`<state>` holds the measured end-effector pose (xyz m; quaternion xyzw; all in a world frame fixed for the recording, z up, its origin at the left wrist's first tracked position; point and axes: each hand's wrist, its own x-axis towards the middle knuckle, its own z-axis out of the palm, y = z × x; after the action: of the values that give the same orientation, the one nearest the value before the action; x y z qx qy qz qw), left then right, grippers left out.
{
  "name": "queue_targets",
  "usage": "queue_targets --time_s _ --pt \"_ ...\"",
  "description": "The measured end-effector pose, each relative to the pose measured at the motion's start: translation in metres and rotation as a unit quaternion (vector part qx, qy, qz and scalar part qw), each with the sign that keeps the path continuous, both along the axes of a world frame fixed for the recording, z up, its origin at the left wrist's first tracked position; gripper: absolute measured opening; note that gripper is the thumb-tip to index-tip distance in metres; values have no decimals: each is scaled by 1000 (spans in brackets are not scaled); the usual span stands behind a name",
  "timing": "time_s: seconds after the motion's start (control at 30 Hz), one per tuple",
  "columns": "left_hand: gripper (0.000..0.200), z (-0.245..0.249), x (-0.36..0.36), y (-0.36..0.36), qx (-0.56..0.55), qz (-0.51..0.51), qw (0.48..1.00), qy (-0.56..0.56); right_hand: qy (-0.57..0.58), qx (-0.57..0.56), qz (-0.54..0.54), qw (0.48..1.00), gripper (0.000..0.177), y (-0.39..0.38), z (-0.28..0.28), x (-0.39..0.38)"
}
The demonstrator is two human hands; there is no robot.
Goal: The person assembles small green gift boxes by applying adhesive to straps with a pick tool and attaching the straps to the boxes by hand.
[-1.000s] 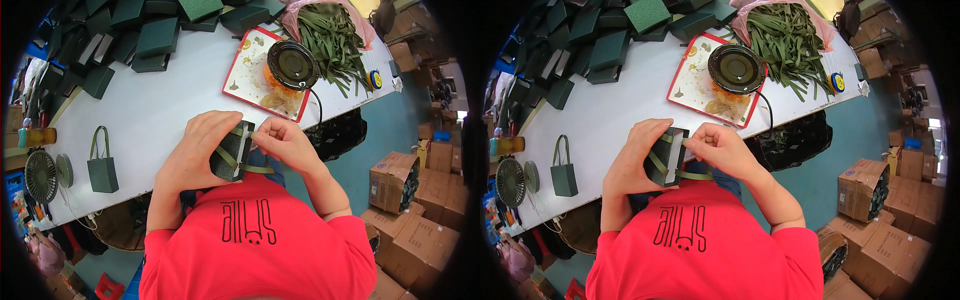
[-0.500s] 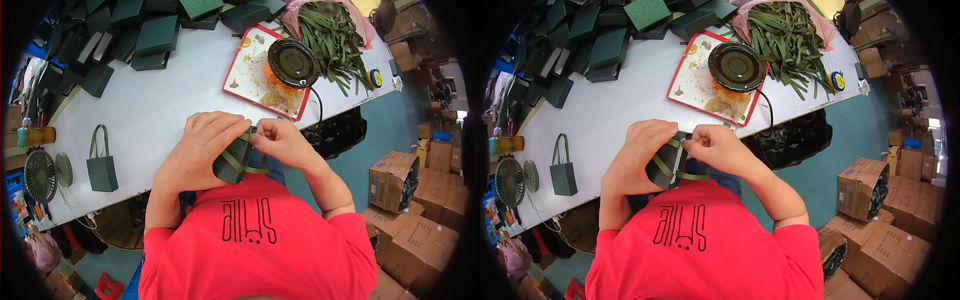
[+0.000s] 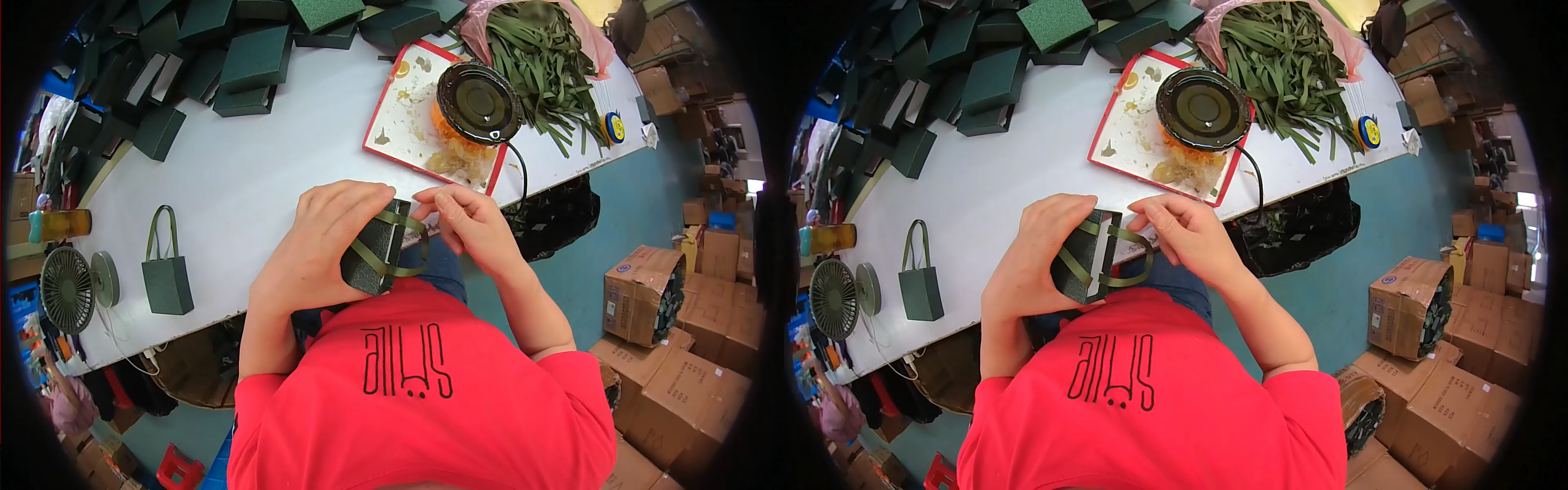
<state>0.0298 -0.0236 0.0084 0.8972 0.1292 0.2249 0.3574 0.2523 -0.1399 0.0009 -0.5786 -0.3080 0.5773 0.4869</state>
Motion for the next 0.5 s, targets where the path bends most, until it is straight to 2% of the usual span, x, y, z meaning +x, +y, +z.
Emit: queue_targets --time_s 0.07,0.2,0.27,0.37,0.5 --pt "89 0 1 0 -6 2 1000 0 -53 21 -30 998 26 -5 -13 0" --pt "92 1 1 0 -14 6 1000 9 -39 104 -164 980 18 -10 -18 -4" --pt "94 4 2 0 -21 -2 1000 21 -16 185 -273 944 14 -8 -23 -7" --pt "97 -1 -2 -2 -33 25 999 3 37 291 -347 891 9 -9 -27 5" --pt "95 -6 -20 4 14 113 992 57 -86 291 -386 871 15 -16 -36 45"
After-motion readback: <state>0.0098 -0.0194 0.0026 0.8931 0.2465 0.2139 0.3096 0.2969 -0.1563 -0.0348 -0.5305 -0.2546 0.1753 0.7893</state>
